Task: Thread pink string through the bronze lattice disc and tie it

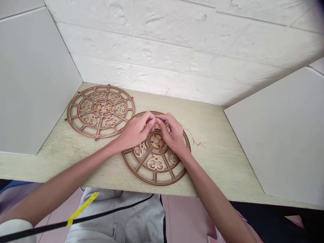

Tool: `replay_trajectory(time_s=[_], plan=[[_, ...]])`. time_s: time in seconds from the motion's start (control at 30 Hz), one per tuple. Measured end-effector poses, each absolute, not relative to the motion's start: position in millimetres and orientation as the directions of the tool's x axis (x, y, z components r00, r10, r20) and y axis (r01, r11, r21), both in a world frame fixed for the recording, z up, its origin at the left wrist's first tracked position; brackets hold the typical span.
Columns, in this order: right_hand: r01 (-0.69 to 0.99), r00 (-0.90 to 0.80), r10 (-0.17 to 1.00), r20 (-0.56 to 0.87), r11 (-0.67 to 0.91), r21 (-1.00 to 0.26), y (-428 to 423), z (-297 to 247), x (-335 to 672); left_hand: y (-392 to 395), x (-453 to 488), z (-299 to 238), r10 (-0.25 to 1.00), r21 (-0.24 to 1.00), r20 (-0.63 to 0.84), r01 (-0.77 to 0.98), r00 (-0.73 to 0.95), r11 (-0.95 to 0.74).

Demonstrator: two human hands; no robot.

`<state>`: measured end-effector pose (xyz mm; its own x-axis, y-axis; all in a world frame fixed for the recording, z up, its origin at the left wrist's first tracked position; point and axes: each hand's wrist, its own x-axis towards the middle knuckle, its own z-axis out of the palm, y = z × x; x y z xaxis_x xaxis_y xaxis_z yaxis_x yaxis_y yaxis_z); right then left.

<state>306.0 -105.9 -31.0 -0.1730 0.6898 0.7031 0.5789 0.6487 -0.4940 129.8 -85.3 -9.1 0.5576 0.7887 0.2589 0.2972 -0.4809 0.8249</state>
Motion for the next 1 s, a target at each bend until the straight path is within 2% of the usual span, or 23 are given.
replay_trajectory(time_s=[0.4, 0.83, 1.0], plan=[[0.649, -0.218, 0.587, 0.780, 0.684, -0.333, -104.9, -41.8, 301.6, -88.8, 133.1, -10.2, 0.811, 0.727, 0.313, 0.424, 0.495, -0.540], [0.645, -0.229, 0.579, 0.782, 0.692, -0.324, -103.8, -42.0, 302.2, -88.5, 132.4, -11.2, 0.806, 0.710, 0.305, 0.443, 0.507, -0.547], [0.654, -0.215, 0.625, 0.750, 0.663, -0.365, -104.2, -40.5, 305.4, -88.2, 130.8, -11.6, 0.780, 0.710, 0.324, 0.407, 0.536, -0.575]])
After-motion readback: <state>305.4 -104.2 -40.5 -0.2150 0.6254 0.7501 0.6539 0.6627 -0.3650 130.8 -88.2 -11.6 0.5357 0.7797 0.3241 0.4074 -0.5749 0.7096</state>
